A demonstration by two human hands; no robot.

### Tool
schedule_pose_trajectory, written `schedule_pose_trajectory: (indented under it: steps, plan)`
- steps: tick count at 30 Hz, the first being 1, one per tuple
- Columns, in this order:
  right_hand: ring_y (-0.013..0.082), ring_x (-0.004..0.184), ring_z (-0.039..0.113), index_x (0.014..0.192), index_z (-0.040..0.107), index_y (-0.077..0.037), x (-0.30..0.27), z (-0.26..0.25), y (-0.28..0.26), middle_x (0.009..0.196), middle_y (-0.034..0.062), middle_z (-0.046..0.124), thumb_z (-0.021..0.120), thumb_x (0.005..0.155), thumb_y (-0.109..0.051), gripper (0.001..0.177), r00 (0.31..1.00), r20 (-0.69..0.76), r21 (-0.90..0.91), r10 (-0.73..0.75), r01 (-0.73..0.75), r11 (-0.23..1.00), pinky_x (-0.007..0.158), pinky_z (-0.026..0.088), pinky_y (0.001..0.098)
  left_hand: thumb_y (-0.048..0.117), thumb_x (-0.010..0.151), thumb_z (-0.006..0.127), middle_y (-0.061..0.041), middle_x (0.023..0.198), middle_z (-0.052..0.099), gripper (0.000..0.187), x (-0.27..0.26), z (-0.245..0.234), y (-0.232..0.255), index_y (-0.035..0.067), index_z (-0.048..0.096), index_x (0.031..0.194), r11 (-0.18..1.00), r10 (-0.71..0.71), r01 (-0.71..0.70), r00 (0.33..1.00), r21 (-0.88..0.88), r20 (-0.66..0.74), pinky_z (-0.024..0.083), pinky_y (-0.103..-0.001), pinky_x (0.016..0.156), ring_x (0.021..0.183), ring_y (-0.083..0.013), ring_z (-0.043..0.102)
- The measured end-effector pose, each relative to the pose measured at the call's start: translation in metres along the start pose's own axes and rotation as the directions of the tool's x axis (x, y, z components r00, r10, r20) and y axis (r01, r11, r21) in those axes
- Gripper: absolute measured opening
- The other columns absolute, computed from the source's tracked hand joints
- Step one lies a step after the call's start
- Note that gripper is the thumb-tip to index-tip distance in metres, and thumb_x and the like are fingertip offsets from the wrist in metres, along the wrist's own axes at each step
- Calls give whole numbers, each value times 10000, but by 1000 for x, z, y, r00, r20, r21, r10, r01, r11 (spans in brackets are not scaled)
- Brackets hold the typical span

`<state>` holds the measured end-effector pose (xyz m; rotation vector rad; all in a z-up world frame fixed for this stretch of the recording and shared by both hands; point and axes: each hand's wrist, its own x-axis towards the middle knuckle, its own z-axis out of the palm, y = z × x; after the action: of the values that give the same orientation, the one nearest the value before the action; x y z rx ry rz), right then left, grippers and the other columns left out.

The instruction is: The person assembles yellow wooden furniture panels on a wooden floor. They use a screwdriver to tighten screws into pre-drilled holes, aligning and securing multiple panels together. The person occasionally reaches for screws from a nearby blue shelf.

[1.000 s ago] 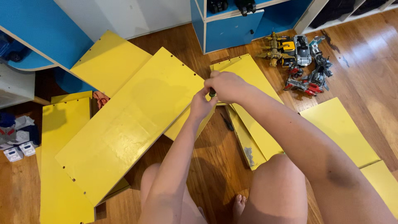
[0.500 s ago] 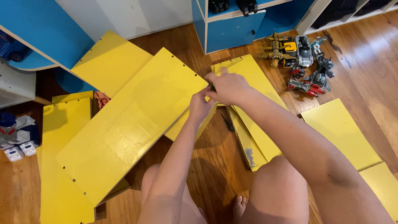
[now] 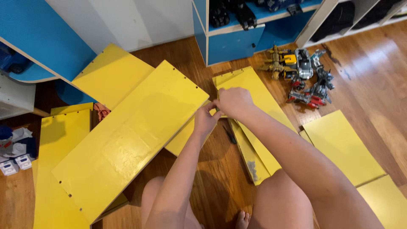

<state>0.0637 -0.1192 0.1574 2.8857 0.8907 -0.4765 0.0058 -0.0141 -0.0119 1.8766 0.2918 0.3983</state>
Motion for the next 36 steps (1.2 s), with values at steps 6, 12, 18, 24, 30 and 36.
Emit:
schedule_pose_trajectory:
  steps: [6,12,18,24,30,36]
  plan:
    - [403,946,703,1353,620,-175,-2,9,12,1245,228,612,781,759,-411,659,942,-224,91,-250,276,957,838,569,484,103,831,731,-114,1138,783,421,1,-2,-4,32,702,1244,987,74,-77,997,-144,-25,567,-336,930,1081,-232,760]
    - [376,1062,706,1265,631,-137,6,13,13,1120,170,751,640,975,-400,391,967,-144,6,-210,213,977,901,554,512,156,808,837,-115,1074,790,369,1,-1,5,41,738,1145,1000,-3,4,998,17,-57,564,-328,910,1028,-221,762]
    - [407,1117,648,1422,510,-163,-2,5,9,1289,229,612,666,950,-538,623,998,-62,61,-14,18,998,942,528,490,137,874,771,-102,1095,836,230,-2,1,1,50,781,1087,993,86,-90,995,-71,-45,579,-330,974,1070,-212,793]
    - [416,1091,667,1063,728,-211,-3,9,17,1312,196,655,686,687,-285,386,745,-417,-44,-520,555,831,866,550,483,189,869,808,-117,1131,783,400,-1,1,2,53,704,1231,994,44,-50,997,-96,-59,544,-352,948,1096,-223,747]
    - [413,1041,696,1238,600,-49,-1,3,14,1094,230,739,658,1026,-561,557,993,-116,48,28,-22,999,894,546,507,186,855,809,-121,1116,788,392,-2,1,6,75,719,1220,1000,21,-20,998,12,-52,566,-368,932,1081,-235,745]
    - [396,1021,658,1152,683,-211,-16,-2,20,1079,166,684,649,854,-110,316,900,-221,26,-377,391,920,849,518,498,150,799,816,-178,1128,735,476,1,2,-29,87,692,1254,971,59,-52,998,232,-23,547,-398,908,1044,-313,703]
